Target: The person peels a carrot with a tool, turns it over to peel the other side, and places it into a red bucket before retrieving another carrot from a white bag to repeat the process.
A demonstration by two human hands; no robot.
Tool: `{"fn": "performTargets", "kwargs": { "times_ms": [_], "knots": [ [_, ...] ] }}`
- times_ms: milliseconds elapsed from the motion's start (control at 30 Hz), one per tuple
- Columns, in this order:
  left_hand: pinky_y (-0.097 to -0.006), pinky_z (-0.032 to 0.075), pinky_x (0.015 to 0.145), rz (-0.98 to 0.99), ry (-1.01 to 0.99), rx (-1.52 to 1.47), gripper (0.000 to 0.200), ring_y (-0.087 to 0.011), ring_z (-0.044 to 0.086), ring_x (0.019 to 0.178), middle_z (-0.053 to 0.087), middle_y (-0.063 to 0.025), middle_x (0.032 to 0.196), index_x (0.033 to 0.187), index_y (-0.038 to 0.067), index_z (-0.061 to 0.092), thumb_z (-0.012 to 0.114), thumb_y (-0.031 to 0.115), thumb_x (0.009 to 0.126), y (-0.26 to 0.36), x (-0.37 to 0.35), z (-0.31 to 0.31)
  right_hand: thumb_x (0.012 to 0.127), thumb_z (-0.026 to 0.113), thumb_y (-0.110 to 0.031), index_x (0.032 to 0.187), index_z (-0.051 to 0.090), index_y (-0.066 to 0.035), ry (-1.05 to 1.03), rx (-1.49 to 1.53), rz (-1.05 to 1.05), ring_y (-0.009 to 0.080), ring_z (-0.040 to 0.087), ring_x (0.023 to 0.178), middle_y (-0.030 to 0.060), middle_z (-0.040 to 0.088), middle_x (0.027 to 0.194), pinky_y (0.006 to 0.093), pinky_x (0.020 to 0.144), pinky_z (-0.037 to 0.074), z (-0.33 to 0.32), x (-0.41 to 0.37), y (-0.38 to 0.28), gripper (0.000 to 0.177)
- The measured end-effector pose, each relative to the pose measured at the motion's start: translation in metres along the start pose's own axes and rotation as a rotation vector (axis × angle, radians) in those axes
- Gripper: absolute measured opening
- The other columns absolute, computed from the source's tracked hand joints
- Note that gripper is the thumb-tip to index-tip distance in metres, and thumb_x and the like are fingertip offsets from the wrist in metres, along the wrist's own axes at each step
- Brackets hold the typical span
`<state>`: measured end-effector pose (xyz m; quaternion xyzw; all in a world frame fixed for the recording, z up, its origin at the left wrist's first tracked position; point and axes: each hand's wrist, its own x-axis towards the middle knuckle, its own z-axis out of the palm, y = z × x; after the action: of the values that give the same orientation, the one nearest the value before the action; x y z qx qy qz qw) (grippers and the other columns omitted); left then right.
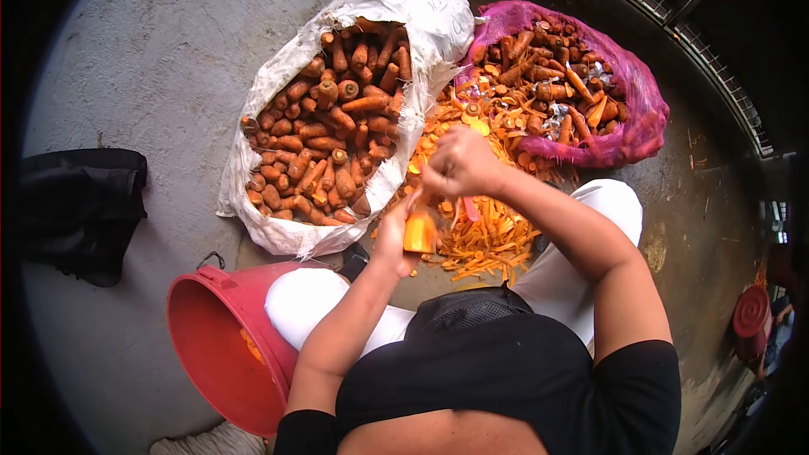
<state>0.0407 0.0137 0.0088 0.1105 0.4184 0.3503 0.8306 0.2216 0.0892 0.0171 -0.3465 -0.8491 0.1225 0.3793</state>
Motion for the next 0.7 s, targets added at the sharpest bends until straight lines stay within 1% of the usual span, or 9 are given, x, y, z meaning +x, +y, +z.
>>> {"fn": "performTargets", "kwargs": {
  "times_ms": [67, 100, 167, 233, 367, 400, 500, 600, 700],
  "knots": [
    [-0.032, 0.053, 0.064, -0.047, -0.071, 0.033, 0.039, -0.0188, 0.062, 0.069, 0.062, -0.0116, 0.09, 0.119, 0.001, 0.052, 0.04, 0.033, 0.099, 0.0, -0.006, 0.0, 0.08, 0.056, -0.024, 0.039, 0.056, -0.018, -0.004, -0.099, 0.133, 0.0201, 0.045, 0.036, 0.0016, 0.049, 0.039, 0.0313, 0.054, 0.044, 0.001, -0.003, 0.032, 0.041],
    [-0.0318, 0.053, 0.062, -0.07, -0.106, 0.047, 0.041, -0.0184, 0.062, 0.068, 0.062, -0.0118, 0.089, 0.12, 0.001, 0.051, 0.039, 0.034, 0.1, 0.0, -0.009, 0.001, 0.078, 0.055, -0.023, 0.041, 0.055, -0.018, -0.075, -0.345, 0.129, 0.0194, 0.048, 0.038, 0.0021, 0.051, 0.041, 0.0321, 0.058, 0.045, -0.006, -0.001, 0.044, 0.038],
    [-0.0315, 0.053, 0.063, -0.081, -0.134, 0.097, 0.043, -0.0184, 0.061, 0.069, 0.061, -0.0122, 0.087, 0.126, 0.002, 0.048, 0.037, 0.035, 0.1, 0.004, -0.012, 0.001, 0.078, 0.052, -0.022, 0.047, 0.057, -0.013, -0.181, -0.581, 0.229, 0.0231, 0.053, 0.042, 0.0079, 0.056, 0.047, 0.0384, 0.063, 0.045, -0.001, -0.019, 0.079, 0.032],
    [-0.031, 0.053, 0.064, -0.089, -0.161, 0.075, 0.044, -0.0189, 0.062, 0.069, 0.062, -0.0122, 0.088, 0.127, 0.002, 0.047, 0.037, 0.036, 0.101, 0.008, -0.013, 0.003, 0.079, 0.05, -0.022, 0.047, 0.057, -0.011, -0.131, -0.672, 0.349, 0.0236, 0.053, 0.042, 0.0086, 0.055, 0.046, 0.04, 0.063, 0.045, -0.001, -0.018, 0.083, 0.034],
    [-0.0329, 0.053, 0.068, -0.037, -0.018, 0.005, 0.046, -0.0217, 0.062, 0.079, 0.061, -0.014, 0.099, 0.128, 0.002, 0.046, 0.034, 0.038, 0.101, 0.017, -0.011, 0.013, 0.086, 0.052, -0.029, 0.048, 0.061, -0.013, -0.113, -0.467, 0.474, 0.0218, 0.056, 0.044, 0.0057, 0.053, 0.043, 0.0364, 0.064, 0.048, -0.019, 0.009, 0.044, 0.043],
    [-0.0343, 0.053, 0.072, -0.078, -0.14, -0.067, 0.044, -0.0225, 0.061, 0.086, 0.061, -0.0138, 0.105, 0.125, 0.002, 0.048, 0.035, 0.037, 0.101, 0.019, -0.007, 0.003, 0.087, 0.053, -0.029, 0.051, 0.065, -0.013, -0.154, -0.243, 0.577, 0.0193, 0.054, 0.041, 0.0044, 0.052, 0.042, 0.0343, 0.059, 0.047, -0.022, 0.012, 0.035, 0.041],
    [-0.034, 0.053, 0.074, -0.042, -0.101, -0.054, 0.041, -0.022, 0.061, 0.087, 0.061, -0.0121, 0.106, 0.121, 0.003, 0.05, 0.038, 0.036, 0.1, 0.013, 0.005, -0.015, 0.083, 0.056, -0.025, 0.052, 0.066, -0.014, -0.098, -0.01, 0.378, 0.02, 0.049, 0.042, 0.0031, 0.05, 0.042, 0.0337, 0.053, 0.043, -0.015, 0.009, 0.012, 0.034],
    [-0.0349, 0.053, 0.074, -0.048, 0.129, -0.134, 0.037, -0.0215, 0.062, 0.087, 0.062, -0.0104, 0.103, 0.117, 0.004, 0.053, 0.042, 0.035, 0.099, 0.012, 0.004, 0.01, 0.077, 0.063, -0.023, 0.047, 0.059, -0.014, -0.019, 0.048, 0.137, 0.0231, 0.049, 0.046, 0.0055, 0.052, 0.048, 0.0353, 0.052, 0.038, -0.017, 0.009, -0.015, 0.032],
    [-0.0373, 0.054, 0.077, -0.08, 0.105, -0.118, 0.034, -0.0214, 0.062, 0.09, 0.062, -0.0101, 0.101, 0.114, 0.005, 0.055, 0.044, 0.033, 0.098, 0.007, 0.013, 0.003, 0.077, 0.062, -0.019, 0.044, 0.052, -0.014, -0.035, 0.001, 0.012, 0.0206, 0.047, 0.048, 0.0015, 0.05, 0.046, 0.0346, 0.051, 0.035, -0.016, 0.004, -0.024, 0.035]
  ]
}}
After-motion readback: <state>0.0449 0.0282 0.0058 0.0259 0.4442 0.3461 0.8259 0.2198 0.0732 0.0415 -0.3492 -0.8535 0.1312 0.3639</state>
